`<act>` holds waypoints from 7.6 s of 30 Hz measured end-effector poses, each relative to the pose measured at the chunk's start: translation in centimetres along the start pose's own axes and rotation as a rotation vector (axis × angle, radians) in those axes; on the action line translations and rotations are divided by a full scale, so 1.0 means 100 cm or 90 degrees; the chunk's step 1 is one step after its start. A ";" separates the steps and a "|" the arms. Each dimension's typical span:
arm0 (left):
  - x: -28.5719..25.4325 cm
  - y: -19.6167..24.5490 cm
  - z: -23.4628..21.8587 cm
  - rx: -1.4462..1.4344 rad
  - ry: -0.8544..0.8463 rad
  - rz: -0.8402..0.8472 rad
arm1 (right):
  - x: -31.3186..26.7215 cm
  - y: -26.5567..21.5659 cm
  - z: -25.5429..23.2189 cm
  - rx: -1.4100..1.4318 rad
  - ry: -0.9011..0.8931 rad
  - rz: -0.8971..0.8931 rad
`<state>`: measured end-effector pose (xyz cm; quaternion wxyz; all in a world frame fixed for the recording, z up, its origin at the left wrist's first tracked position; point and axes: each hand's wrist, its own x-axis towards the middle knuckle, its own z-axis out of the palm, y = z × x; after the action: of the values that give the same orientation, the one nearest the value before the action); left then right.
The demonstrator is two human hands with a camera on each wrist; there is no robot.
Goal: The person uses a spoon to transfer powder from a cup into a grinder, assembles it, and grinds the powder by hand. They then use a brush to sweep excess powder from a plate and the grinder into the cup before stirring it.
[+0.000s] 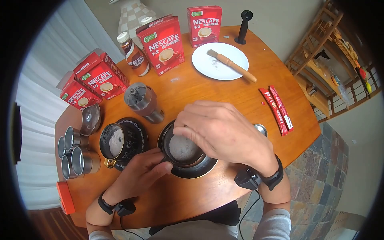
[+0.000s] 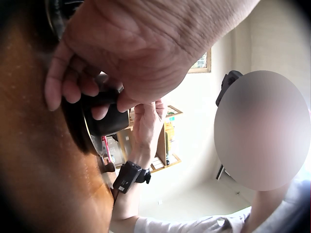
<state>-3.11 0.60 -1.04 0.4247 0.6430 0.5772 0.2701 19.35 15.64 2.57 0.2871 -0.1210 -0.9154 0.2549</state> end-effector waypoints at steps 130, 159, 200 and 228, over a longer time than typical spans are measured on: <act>-0.001 0.003 -0.004 0.035 -0.038 -0.006 | 0.001 -0.021 0.010 -0.202 -0.017 -0.053; -0.002 0.001 -0.001 0.026 -0.013 0.005 | 0.000 -0.018 0.011 -0.080 -0.003 -0.030; -0.002 -0.003 0.005 0.076 0.020 0.023 | 0.001 -0.013 0.012 0.058 0.023 0.142; -0.002 0.001 0.003 0.064 0.016 0.015 | 0.003 -0.005 0.015 0.107 0.043 0.158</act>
<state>-2.88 0.34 -1.08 0.3811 0.6670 0.5878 0.2538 18.20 14.75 1.90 0.2932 -0.2171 -0.8588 0.3598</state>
